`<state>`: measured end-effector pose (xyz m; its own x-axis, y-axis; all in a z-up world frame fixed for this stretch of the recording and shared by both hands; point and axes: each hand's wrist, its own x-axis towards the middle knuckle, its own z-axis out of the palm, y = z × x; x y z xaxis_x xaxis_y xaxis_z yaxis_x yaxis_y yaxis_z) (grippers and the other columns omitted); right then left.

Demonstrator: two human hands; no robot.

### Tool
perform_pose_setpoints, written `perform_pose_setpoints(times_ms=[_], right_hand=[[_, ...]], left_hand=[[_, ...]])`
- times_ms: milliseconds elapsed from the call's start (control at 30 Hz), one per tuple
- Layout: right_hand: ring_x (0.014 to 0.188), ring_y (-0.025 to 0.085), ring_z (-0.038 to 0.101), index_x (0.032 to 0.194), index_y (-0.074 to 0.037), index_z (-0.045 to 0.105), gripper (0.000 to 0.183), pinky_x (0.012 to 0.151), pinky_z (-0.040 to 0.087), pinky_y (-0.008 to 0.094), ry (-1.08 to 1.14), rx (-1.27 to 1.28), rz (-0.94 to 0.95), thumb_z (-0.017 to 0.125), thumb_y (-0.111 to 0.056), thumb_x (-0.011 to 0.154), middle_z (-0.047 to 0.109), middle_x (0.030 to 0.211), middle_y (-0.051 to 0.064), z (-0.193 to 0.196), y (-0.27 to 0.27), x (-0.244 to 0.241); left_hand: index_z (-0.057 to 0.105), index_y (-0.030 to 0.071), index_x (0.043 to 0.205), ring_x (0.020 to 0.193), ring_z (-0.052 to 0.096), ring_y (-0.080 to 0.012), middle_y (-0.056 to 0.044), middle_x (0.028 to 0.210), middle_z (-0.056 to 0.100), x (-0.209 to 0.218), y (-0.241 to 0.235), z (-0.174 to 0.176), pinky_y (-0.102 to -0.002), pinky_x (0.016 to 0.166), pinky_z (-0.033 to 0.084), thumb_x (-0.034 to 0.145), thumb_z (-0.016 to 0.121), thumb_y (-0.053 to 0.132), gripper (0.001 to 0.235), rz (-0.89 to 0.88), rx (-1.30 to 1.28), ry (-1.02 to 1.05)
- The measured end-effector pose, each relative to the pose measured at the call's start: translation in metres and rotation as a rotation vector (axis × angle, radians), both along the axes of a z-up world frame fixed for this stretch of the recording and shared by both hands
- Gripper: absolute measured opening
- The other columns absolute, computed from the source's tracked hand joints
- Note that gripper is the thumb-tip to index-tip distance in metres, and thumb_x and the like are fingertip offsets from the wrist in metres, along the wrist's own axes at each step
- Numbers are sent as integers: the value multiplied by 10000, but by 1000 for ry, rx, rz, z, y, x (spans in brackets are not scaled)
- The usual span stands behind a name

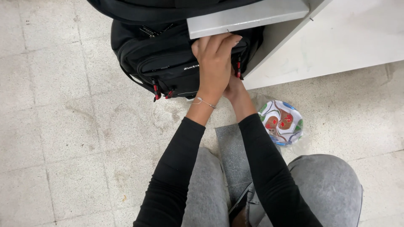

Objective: The person removes a black backpack from a plastic bag, opens several compartments by hand, and then places the backpack back into the plastic bag.

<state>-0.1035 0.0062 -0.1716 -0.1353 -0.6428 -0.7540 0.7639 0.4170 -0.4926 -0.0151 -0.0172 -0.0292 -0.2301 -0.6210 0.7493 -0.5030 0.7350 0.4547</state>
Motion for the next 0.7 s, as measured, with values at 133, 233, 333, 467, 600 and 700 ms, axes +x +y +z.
perform_pose_setpoints(times_ms=[133,233,333,467,600,700], right_hand=[[879,253,674,1141,-197,629,367,758,576,451,-7,-13,-15,667,-448,876,662,1005,39,-10,9,-1],[842,233,679,1114,-203,642,339,729,582,433,-4,-24,-11,668,-452,886,666,973,21,-18,27,8],[806,213,683,1087,-208,655,313,700,589,415,-4,-24,-7,668,-456,896,670,940,4,-13,50,17],[1054,253,658,1271,-113,506,566,844,577,374,411,23,-318,780,-287,808,615,1217,117,13,69,21],[1360,295,494,1518,-146,363,737,972,488,443,1584,-374,-399,790,-175,917,309,1545,106,72,90,25],[1337,399,384,1079,-149,739,152,1111,332,505,1893,-450,-147,731,-199,935,397,1456,222,104,89,14]], left_hand=[[718,211,1057,1073,563,-206,76,1077,674,-1,0,6,-382,888,349,913,696,25,236,26,51,-14],[724,191,1045,1054,580,-201,64,1042,698,7,3,14,-375,896,345,903,722,9,231,-23,92,-40],[727,139,1120,1088,581,-217,5,1127,708,20,11,26,-395,866,362,847,681,-73,348,-85,51,-156],[654,133,1259,1107,571,-241,-10,1250,663,27,24,33,-418,932,466,914,620,16,365,0,35,-300],[621,89,1286,1173,561,-268,-47,1255,651,22,25,27,-463,1014,464,968,631,14,327,1,56,-266],[606,61,1311,1357,523,-299,-86,1407,587,34,42,29,-504,1169,423,1029,546,7,293,-52,98,-207]])
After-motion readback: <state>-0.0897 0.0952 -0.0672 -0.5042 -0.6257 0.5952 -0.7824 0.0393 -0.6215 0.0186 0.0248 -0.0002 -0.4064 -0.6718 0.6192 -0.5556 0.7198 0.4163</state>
